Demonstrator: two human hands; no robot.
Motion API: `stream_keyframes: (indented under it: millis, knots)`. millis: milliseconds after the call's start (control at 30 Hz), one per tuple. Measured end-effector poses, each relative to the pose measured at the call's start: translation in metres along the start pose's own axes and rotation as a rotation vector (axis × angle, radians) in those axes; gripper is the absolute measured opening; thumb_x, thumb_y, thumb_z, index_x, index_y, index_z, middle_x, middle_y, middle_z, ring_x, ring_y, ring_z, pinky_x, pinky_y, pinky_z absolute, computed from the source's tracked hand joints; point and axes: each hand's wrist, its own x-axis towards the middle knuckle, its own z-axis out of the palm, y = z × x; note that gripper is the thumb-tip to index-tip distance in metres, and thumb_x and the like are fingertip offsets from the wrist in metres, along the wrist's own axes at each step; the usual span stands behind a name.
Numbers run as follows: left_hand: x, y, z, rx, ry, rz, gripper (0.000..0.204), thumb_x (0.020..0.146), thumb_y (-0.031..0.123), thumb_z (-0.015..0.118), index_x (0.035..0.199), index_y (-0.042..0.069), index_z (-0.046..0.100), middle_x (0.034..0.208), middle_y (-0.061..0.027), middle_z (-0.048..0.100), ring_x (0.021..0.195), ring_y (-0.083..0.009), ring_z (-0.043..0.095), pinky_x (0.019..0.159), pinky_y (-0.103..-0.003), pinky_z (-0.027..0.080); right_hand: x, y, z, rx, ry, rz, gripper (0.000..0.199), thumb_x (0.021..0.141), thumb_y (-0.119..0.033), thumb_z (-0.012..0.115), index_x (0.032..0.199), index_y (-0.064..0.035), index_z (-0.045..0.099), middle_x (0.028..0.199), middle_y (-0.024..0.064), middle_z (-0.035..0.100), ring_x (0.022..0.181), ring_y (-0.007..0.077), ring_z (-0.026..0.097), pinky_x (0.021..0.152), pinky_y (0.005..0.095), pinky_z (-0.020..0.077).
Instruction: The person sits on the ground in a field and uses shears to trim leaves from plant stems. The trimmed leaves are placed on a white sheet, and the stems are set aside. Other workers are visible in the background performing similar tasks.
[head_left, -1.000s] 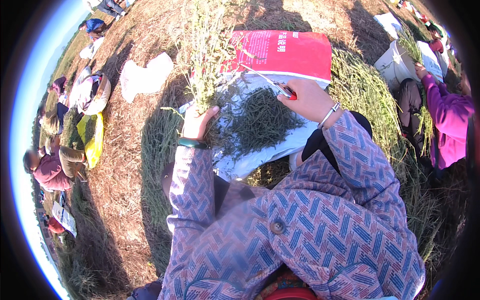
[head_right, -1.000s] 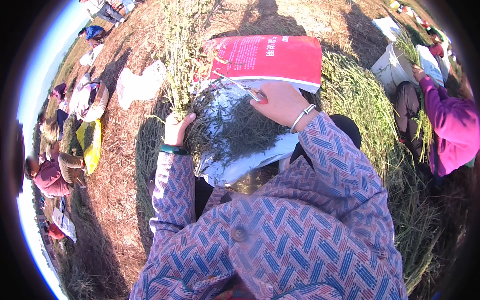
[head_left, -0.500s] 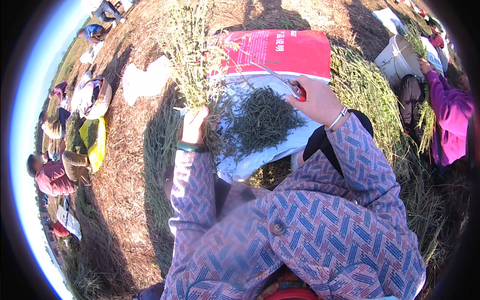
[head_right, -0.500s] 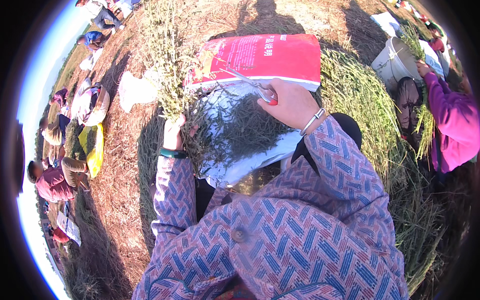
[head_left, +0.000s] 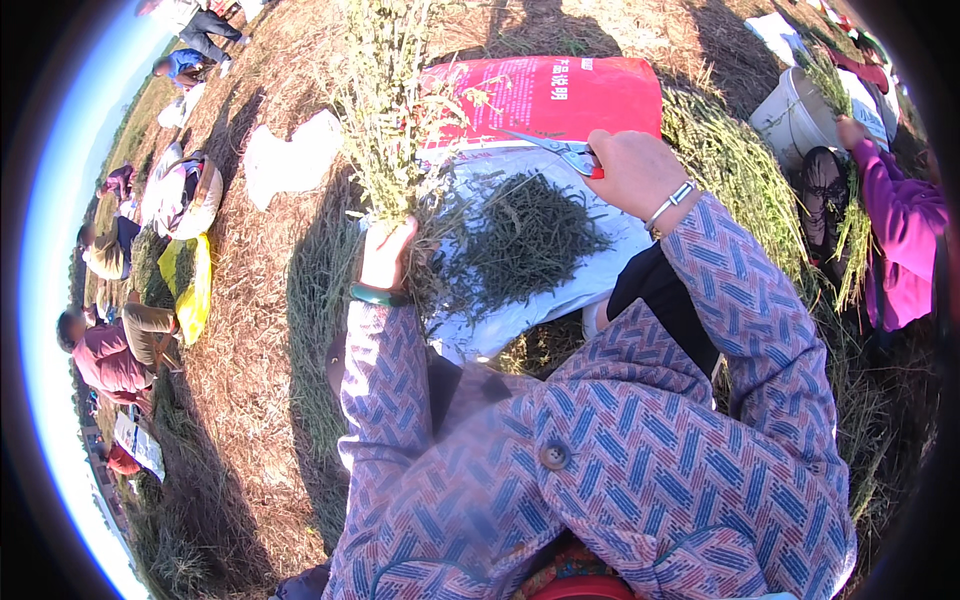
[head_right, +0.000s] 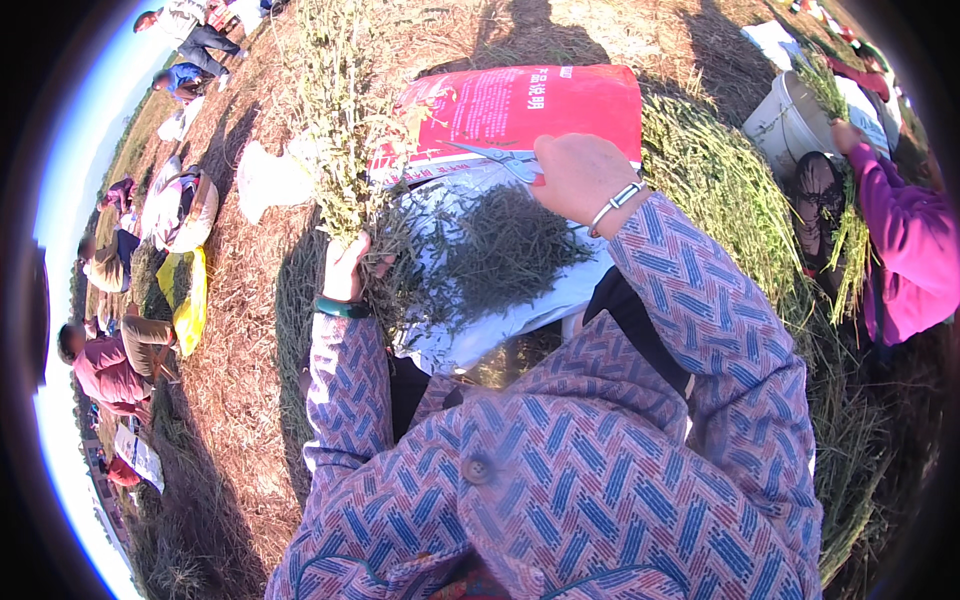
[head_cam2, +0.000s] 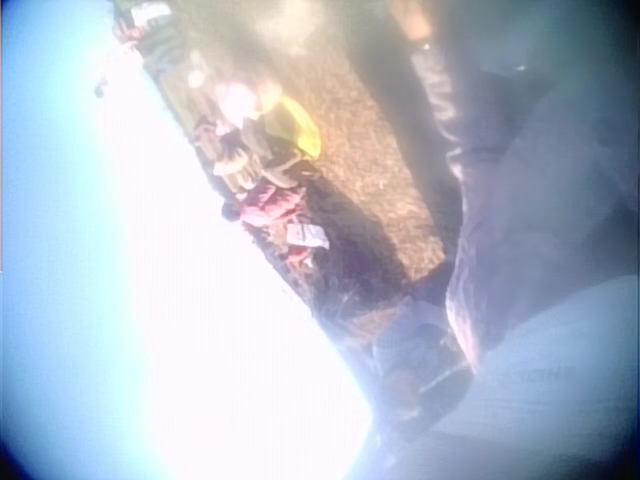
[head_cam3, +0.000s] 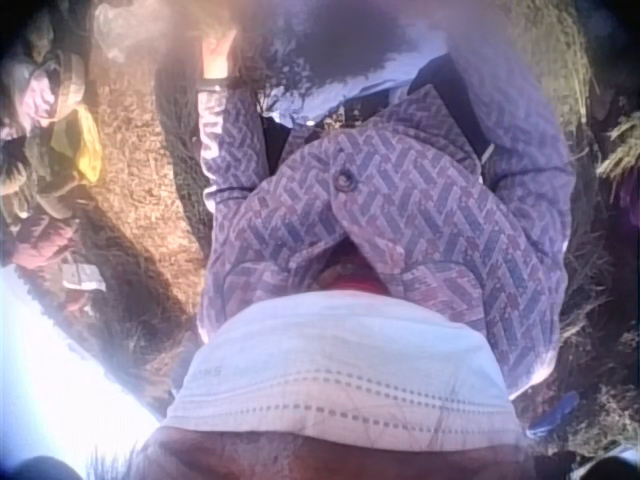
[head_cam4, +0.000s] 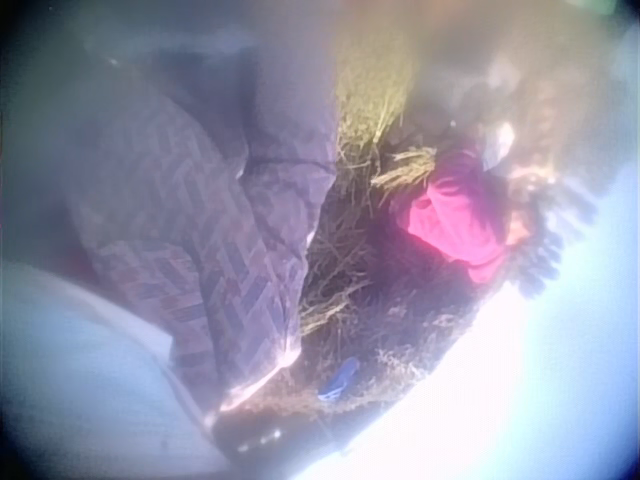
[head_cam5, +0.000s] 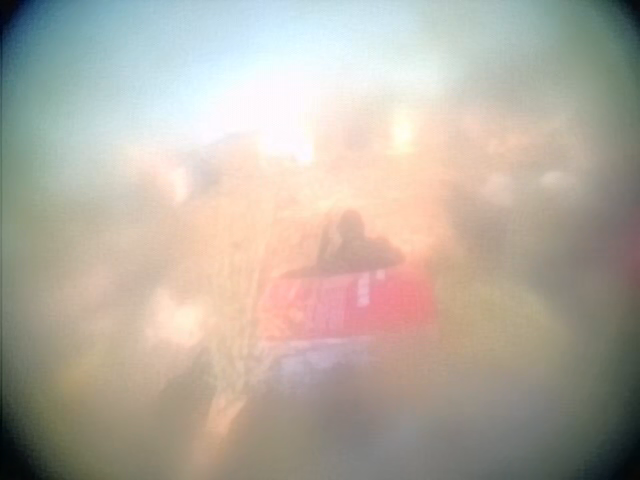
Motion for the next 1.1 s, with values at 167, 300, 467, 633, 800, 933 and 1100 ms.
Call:
stream_keyframes:
  millis: [167, 300, 467, 633, 800, 933, 1100]
  knots:
    - [-0.009, 0.020, 0.015, -0.089, 0.018, -0.070, 0.019, 0.091, 0.013, 0.062, 0.104, 0.000, 0.063, 0.090, -0.0085, 0.066, 0.078, -0.0188, 0.065, 0.066, -0.034, 0.057, -0.013, 0.005, -0.008, 0.044, 0.141, 0.056, 0.034, 0.082, -0.033, 0.066, 0.091, -0.0017, 0.058, 0.082, 0.0182, 0.067, 0.083, 0.0349, 0.066, 0.072, 0.0456, 0.0516]
    - [-0.008, 0.022, 0.020, -0.087, 0.036, -0.089, 0.021, 0.091, 0.013, 0.061, 0.107, 0.000, 0.062, 0.091, -0.0097, 0.067, 0.075, -0.0207, 0.066, 0.064, -0.034, 0.058, -0.007, 0.002, -0.011, -0.042, 0.175, 0.048, 0.031, 0.082, -0.031, 0.067, 0.091, -0.0021, 0.058, 0.081, 0.0171, 0.067, 0.082, 0.0341, 0.067, 0.072, 0.0450, 0.0521]
    - [-0.009, 0.011, 0.013, -0.139, 0.077, -0.084, 0.022, 0.090, 0.015, 0.063, 0.105, 0.000, 0.062, 0.089, -0.0100, 0.068, 0.070, -0.0222, 0.066, 0.061, -0.033, 0.057, 0.005, 0.003, -0.005, -0.040, 0.052, -0.020, 0.027, 0.082, -0.028, 0.067, 0.087, -0.0016, 0.060, 0.078, 0.0174, 0.066, 0.080, 0.0351, 0.066, 0.072, 0.0455, 0.0513]
    - [-0.006, 0.005, -0.009, -0.177, 0.031, -0.192, 0.025, 0.088, 0.017, 0.065, 0.111, 0.008, 0.059, 0.106, -0.0083, 0.065, 0.091, -0.0230, 0.066, 0.066, -0.040, 0.058, 0.003, 0.006, 0.007, 0.114, -0.009, -0.061, 0.035, 0.083, -0.034, 0.067, 0.096, -0.0015, 0.059, 0.087, 0.0182, 0.067, 0.087, 0.0362, 0.065, 0.077, 0.0458, 0.0506]
    - [-0.003, -0.001, -0.013, -0.274, -0.093, -0.176, 0.037, 0.088, 0.016, 0.063, 0.123, 0.013, 0.055, 0.111, -0.0057, 0.064, 0.096, -0.0222, 0.065, 0.068, -0.040, 0.059, 0.009, -0.002, 0.017, 0.235, -0.034, -0.168, 0.042, 0.083, -0.038, 0.066, 0.104, -0.0021, 0.058, 0.094, 0.0177, 0.068, 0.091, 0.0362, 0.065, 0.080, 0.0450, 0.0506]
    - [-0.005, -0.003, -0.016, -0.273, -0.123, -0.163, 0.040, 0.088, 0.021, 0.063, 0.124, 0.008, 0.053, 0.105, -0.0096, 0.066, 0.086, -0.0230, 0.067, 0.064, -0.037, 0.058, 0.012, -0.006, 0.017, 0.250, -0.027, -0.163, 0.039, 0.083, -0.037, 0.065, 0.101, -0.0032, 0.061, 0.091, 0.0169, 0.068, 0.089, 0.0354, 0.066, 0.079, 0.0446, 0.0510]
    - [0.005, -0.007, -0.023, -0.338, -0.333, -0.179, 0.044, 0.087, 0.026, 0.065, 0.122, 0.002, 0.052, 0.097, -0.0147, 0.066, 0.070, -0.0227, 0.064, 0.054, -0.030, 0.051, 0.011, -0.003, 0.015, 0.156, 0.047, -0.091, 0.032, 0.083, -0.029, 0.069, 0.098, -0.0021, 0.059, 0.084, 0.0154, 0.068, 0.082, 0.0343, 0.066, 0.072, 0.0427, 0.0510]
